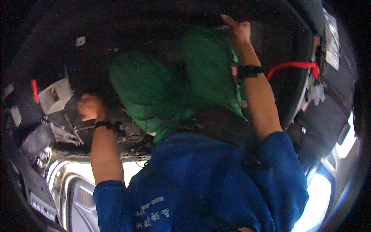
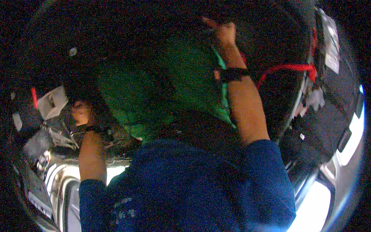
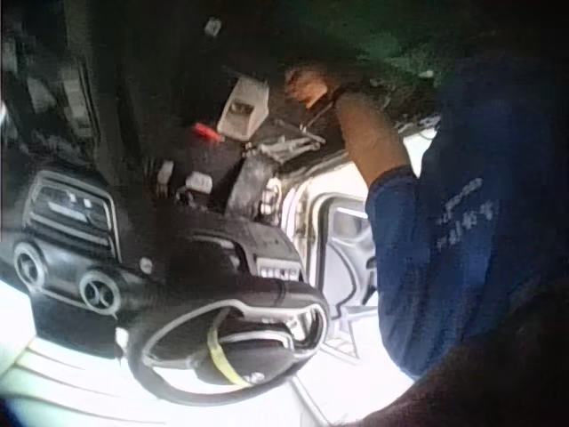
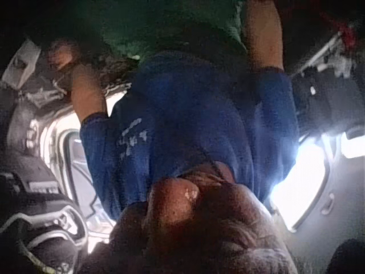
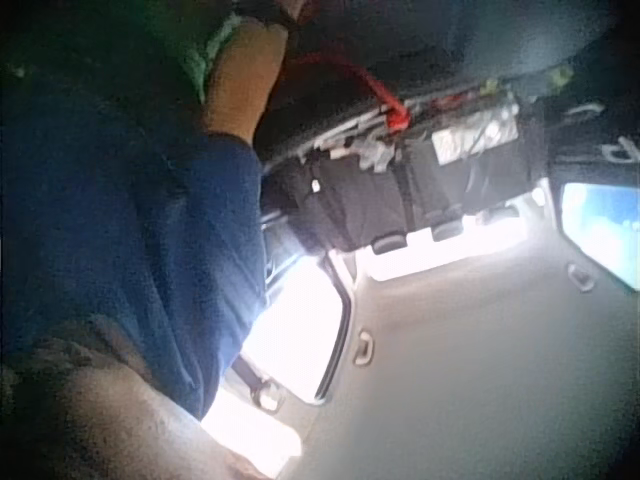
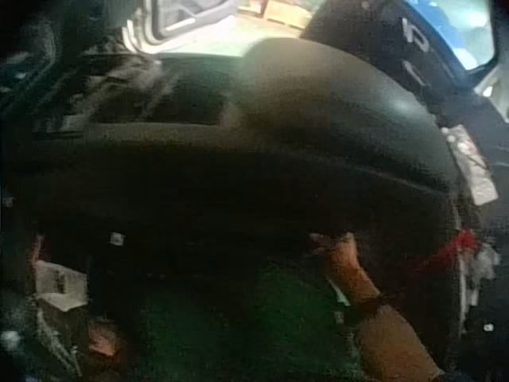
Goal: The person works inside a car with the dashboard partially disassembled, using a screwdriver to remove screws and detach a panel. They then handle a small plastic container with parts and place it on the floor.
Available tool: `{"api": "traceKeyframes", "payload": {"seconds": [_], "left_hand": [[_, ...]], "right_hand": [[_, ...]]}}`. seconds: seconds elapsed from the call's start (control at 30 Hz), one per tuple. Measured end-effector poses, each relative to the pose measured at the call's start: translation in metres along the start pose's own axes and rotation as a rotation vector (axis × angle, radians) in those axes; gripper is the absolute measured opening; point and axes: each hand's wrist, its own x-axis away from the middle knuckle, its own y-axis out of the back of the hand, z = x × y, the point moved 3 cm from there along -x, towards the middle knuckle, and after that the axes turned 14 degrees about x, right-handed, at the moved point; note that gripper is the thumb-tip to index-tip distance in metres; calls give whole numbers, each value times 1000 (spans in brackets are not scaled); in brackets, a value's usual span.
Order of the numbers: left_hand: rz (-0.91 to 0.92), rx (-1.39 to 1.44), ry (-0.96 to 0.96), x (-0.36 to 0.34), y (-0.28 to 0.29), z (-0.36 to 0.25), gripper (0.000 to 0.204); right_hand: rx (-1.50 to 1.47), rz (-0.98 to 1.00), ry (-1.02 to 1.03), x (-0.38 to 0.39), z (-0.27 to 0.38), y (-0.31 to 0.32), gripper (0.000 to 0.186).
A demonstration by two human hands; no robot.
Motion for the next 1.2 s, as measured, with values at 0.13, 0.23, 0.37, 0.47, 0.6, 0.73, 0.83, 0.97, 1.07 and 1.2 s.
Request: {"api": "traceKeyframes", "payload": {"seconds": [0.13,0.23,0.37,0.47,0.6,0.73,0.83,0.97,1.07,1.2], "left_hand": [[72,90,191,-28,32,-22,22],[318,126,304,-43,55,-34,24],[277,141,294,-58,73,-42,26],[300,158,310,-59,76,-43,27],[356,167,338,-60,79,-42,27],[330,185,347,-65,83,-43,27],[361,188,369,-66,84,-45,25],[404,195,383,-68,86,-45,24],[431,217,407,-71,88,-44,25],[468,230,441,-74,91,-45,26]], "right_hand": [[-145,-97,-85,3,-12,-7,31],[149,-155,112,-14,-35,-3,41],[94,-181,91,-29,-69,15,34],[98,7,38,-32,-79,19,39],[243,122,290,-38,-72,19,59],[1094,-64,546,-36,-64,22,49],[-136,-34,-75,-39,-72,23,33],[222,101,42,-29,-44,15,42],[-11,51,-43,-22,-38,15,31],[127,88,77,-36,-54,23,41]]}}
